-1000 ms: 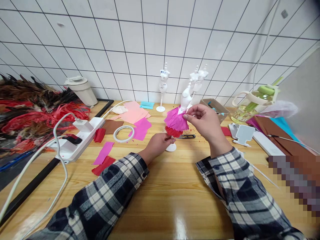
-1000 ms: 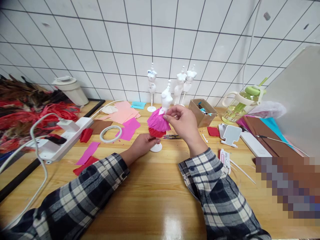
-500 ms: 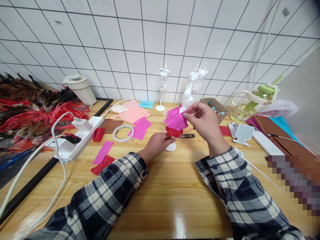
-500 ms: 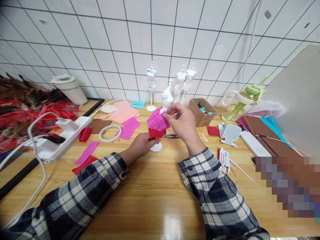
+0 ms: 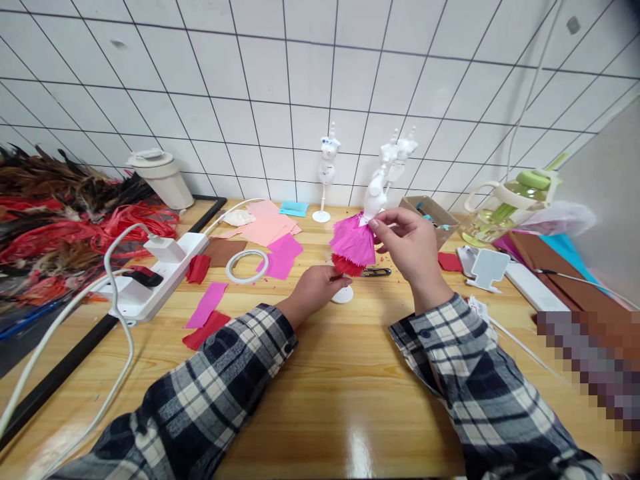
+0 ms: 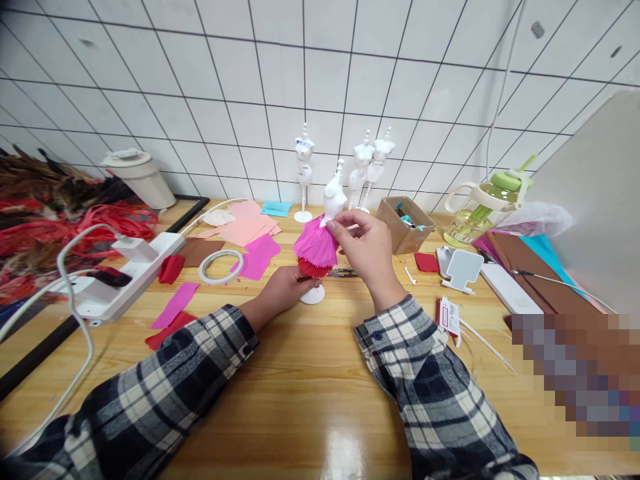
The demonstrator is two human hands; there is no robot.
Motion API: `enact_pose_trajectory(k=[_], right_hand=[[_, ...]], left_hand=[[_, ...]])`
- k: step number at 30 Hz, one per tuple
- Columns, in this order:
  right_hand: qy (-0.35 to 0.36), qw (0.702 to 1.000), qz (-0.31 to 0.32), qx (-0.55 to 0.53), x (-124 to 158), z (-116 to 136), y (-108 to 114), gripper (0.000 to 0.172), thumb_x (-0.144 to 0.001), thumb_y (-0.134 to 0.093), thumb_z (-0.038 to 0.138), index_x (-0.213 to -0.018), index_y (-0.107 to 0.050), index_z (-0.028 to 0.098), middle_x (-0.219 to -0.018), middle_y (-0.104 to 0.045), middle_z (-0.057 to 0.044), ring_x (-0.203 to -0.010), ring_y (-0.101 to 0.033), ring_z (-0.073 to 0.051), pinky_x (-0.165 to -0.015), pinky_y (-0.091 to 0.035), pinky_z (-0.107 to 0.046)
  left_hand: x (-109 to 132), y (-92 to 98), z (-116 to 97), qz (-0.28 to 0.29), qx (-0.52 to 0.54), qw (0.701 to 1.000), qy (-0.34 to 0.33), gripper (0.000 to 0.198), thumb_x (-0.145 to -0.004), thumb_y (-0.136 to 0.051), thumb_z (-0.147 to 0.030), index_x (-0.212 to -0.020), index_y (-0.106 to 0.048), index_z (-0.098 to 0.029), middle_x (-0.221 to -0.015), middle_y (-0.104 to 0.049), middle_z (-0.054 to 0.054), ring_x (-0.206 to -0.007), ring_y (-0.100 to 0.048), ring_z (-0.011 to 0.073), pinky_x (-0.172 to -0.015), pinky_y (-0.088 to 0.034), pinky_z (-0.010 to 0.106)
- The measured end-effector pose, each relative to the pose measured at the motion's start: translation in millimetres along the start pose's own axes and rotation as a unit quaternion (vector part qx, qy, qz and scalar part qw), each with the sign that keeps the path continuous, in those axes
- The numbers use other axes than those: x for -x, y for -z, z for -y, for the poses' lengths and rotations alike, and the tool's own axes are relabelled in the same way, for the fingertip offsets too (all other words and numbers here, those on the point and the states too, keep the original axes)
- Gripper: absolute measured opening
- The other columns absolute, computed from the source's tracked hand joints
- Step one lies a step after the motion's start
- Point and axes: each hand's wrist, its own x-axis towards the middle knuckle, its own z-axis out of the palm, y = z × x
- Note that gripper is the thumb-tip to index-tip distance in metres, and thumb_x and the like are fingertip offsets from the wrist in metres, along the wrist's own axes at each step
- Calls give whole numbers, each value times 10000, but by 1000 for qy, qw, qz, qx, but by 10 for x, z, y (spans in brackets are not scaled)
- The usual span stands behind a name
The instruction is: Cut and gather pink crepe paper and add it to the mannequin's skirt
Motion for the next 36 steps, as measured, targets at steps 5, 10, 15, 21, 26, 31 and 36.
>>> enact_pose_trajectory(k=[5,10,15,21,26,31,36], right_hand=[[16,999,-13,-31,-67,-122,13,292,-684,-764,381,-860,-612,204,-743,-624,9,-573,-549,-102,-506,-471,-223],[-27,999,15,-38,-101,-98,95,589,-627,-810,378,-1148,-566,256,-1007,-658,-31,-573,-524,-82,-446,-412,-195],[-81,988,115,-67,-89,41,163,495,-642,-792,439,-1056,-676,192,-947,-712,-67,-731,-629,-161,-577,-514,-269],[-59,987,128,-76,-87,19,198,426,-610,-820,440,-943,-709,199,-906,-730,-52,-853,-668,-201,-750,-558,-348],[-49,991,116,-52,-90,-12,187,376,-641,-802,418,-918,-709,181,-893,-727,-62,-814,-665,-194,-723,-551,-344],[-2,999,11,53,-76,-59,84,395,-696,-757,383,-1034,-687,191,-954,-700,-58,-771,-623,-181,-681,-516,-330],[122,974,-88,167,23,34,21,260,-744,-722,326,-982,-692,225,-920,-658,-36,-774,-581,-175,-690,-480,-312]], left_hand=[[-1,9,8,4,-9,1000,-9,267,-853,-574,-396,-916,-751,-206,-860,-758,24,-787,-664,190,-631,-417,234],[-6,19,31,0,-22,1000,-22,266,-857,-567,-396,-905,-753,-212,-835,-752,15,-770,-657,183,-626,-413,230],[-5,37,27,11,-52,998,-29,259,-854,-569,-385,-891,-753,-207,-811,-746,16,-746,-657,181,-619,-401,234],[20,82,-34,25,-98,993,-57,246,-864,-563,-377,-920,-753,-232,-845,-755,19,-766,-664,188,-634,-396,241],[47,76,-75,3,-133,990,-51,264,-862,-571,-399,-905,-761,-222,-855,-756,52,-774,-667,210,-623,-385,256],[50,37,-79,43,-19,999,-11,273,-853,-579,-408,-830,-755,-201,-765,-739,19,-682,-642,160,-579,-369,233],[52,-34,-68,64,103,992,20,299,-826,-597,-412,-766,-727,-150,-721,-715,18,-655,-615,148,-565,-389,216]])
